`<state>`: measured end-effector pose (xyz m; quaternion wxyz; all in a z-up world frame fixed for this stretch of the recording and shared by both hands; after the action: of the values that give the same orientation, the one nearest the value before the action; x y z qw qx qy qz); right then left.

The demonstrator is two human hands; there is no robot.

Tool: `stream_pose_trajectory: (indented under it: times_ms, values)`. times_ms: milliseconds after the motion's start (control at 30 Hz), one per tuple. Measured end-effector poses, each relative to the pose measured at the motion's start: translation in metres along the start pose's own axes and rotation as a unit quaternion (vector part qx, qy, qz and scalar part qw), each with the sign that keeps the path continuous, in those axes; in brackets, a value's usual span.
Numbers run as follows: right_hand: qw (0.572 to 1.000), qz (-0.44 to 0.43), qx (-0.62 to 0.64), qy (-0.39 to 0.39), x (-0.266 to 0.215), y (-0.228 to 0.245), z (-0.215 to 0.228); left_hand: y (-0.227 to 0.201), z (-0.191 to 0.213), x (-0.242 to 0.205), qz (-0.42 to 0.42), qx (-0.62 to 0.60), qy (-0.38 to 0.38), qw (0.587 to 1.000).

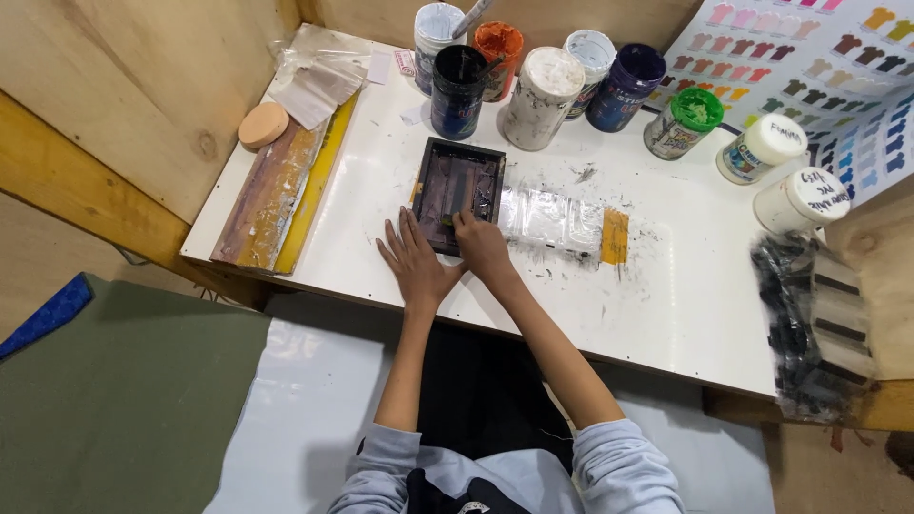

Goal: The person prepares a screen printing setup by moving a plastic-wrapped screen aside, then scoops black ink from a container into a tray using a spatula. They spread the ink evenly across the tray and use a squeegee to pull the ink through the screen onto the surface below.

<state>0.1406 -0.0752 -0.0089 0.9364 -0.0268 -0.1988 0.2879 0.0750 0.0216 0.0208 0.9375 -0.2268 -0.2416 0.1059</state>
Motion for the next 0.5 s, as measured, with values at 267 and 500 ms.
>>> stream_pose_trajectory:
  times_ms: [267,500]
  values:
    - [0.988,-0.035,0.14,0.055,0.021,-0.036,0.002,-0.01,0.023,0.003,0.003,-0.046,0.006,0.999]
    - [0.953,-0.172,0.248,0.006,0.067,-0.109,0.005,-0.009,0.023,0.005,0.011,-0.093,0.024,0.995]
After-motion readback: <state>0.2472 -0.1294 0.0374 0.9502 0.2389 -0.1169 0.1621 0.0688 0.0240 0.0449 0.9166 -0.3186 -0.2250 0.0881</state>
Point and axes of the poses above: each hand's wrist, its own x-axis towards the middle knuckle, its own z-axis out of the back of the hand, y = z × x, the point moved 8 cm from there along x, towards the middle knuckle, and after that the axes turned 6 degrees about -y, right-handed, at the moved point
